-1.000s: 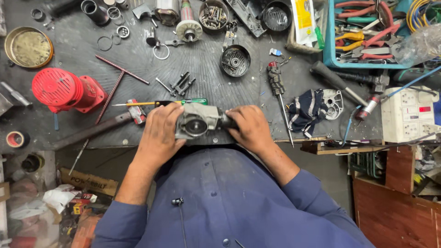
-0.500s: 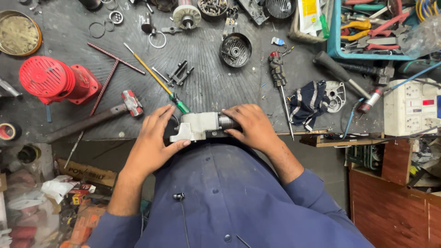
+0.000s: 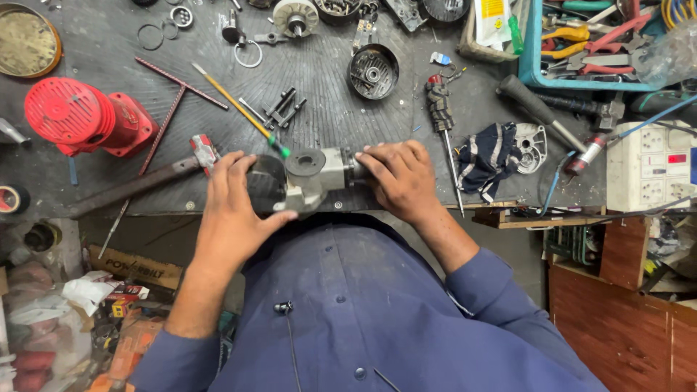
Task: The person assembles a small mechanical housing by inserting a gear and a cylindrical shaft, then uses a screwdriver and a wrench to tighten and adjust components. The person also handles a T-shaped metal rod and places the assembled unit on the workbench.
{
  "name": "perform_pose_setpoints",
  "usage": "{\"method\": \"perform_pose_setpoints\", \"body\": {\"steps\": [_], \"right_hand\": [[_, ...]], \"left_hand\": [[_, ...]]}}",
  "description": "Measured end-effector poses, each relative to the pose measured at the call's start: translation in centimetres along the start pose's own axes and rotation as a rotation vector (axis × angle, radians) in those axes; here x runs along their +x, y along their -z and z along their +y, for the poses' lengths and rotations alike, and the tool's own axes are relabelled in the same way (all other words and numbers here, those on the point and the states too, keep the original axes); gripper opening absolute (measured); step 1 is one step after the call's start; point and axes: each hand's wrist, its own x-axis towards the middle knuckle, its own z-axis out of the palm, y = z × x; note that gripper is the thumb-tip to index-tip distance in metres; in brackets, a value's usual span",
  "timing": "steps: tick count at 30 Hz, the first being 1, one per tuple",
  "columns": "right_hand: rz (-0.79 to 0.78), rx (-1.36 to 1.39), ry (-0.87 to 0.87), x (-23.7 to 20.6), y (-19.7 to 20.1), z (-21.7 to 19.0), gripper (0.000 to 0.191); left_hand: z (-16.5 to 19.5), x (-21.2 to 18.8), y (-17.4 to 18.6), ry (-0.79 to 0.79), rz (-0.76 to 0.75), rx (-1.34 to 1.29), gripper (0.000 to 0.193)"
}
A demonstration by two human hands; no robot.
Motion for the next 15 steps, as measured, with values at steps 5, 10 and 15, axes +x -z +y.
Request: {"method": "perform_pose_setpoints", "body": {"steps": [5, 10, 15], "right_hand": [[-0.124, 0.163, -0.033, 1.2, 0.4, 1.5, 0.047], [-0.098, 0.241, -0.078, 1.2, 1.0, 0.8, 0.060], [-0.052, 0.253, -0.042, 2.2, -0.2, 0.3, 0.076]], "left_hand": [[-0.1, -0.2, -1.7, -0.063, 0.000, 0.028, 0.078], [0.8, -0.2, -0.1, -0.112, 0.012, 0.127, 0.078], [2.4, 1.8, 0.3, -0.309, -0.017, 0.193, 0.071]]}}
